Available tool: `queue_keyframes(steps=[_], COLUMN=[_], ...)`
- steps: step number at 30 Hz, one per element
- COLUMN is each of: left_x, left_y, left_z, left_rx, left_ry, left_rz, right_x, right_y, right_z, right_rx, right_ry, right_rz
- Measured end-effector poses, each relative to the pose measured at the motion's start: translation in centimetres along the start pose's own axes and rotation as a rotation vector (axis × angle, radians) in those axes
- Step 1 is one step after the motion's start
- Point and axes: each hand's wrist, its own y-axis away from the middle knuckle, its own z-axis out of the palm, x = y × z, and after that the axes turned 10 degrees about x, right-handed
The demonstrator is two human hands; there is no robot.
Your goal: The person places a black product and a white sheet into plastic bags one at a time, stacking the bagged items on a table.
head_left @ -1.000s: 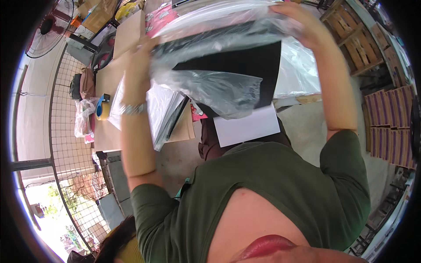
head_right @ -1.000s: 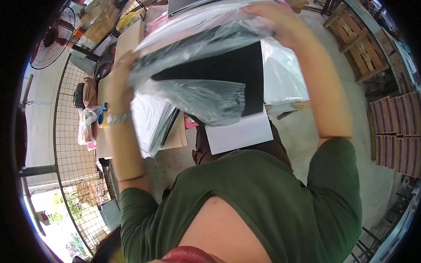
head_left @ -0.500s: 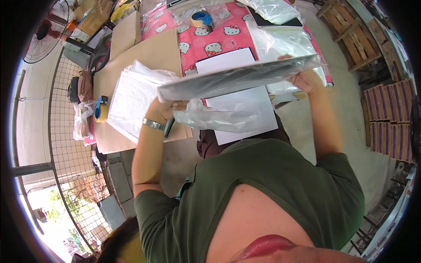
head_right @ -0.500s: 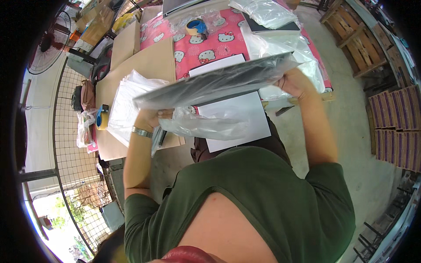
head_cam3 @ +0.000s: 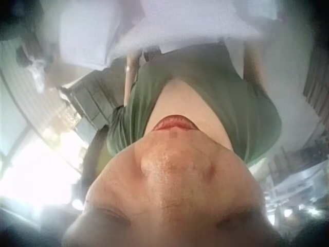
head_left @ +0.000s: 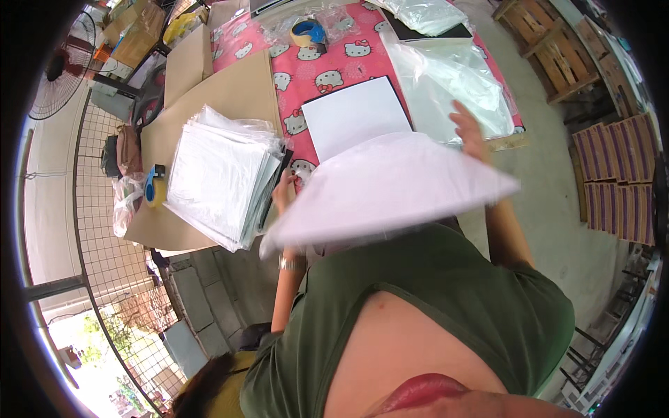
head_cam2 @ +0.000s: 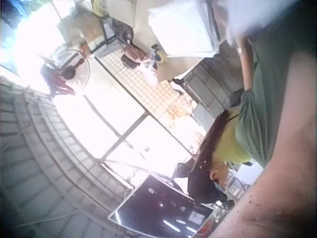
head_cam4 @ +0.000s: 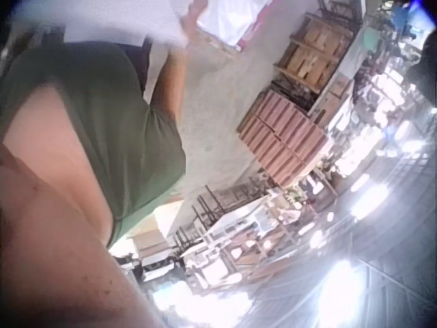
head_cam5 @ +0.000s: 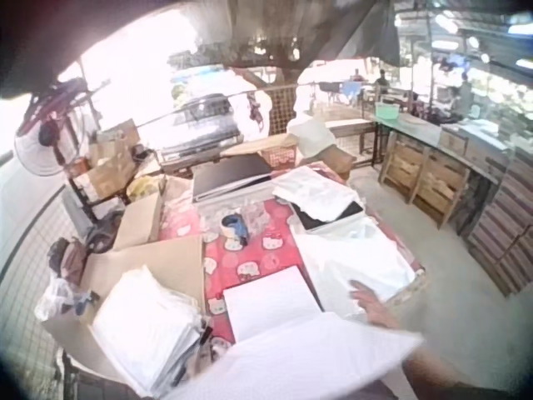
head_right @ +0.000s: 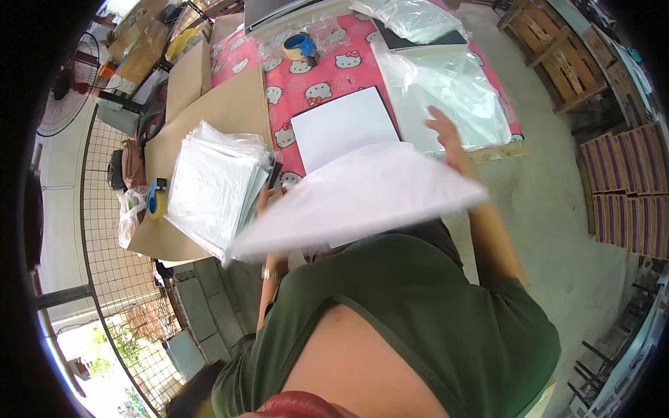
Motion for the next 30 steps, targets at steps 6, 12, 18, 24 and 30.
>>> queue_keyframes(steps=[6, 12, 18, 24, 30], left_x=[7.6, 6.3, 4.7, 5.8, 5.1], left_y=[-3.1, -9.6, -11.1, -11.2, -11.9], left_z=[-1.8, -0.4, -0.3, 0.5, 0.5], left_rx=[-0.144, 0.033, -0.013, -0.022, -0.024], left_ry=[0.014, 0.016, 0.085, 0.152, 0.085], left_rz=[0.324, -0.089, -0.274, -0.209, -0.177], right_x=[-11.4, -14.1, -14.3, -13.8, -15.7], right_y=[-1.6, -10.9, -12.0, -13.9, -17.1], right_z=[0.2, 0.5, 3.7, 2.4, 0.9], right_rx=[0.052, 0.196, 0.287, 0.224, 0.122], right_ry=[-0.542, -0.534, -0.599, 0.165, -0.366], right_rz=[-0.38, -0.072, -0.255, -0.528, -0.227])
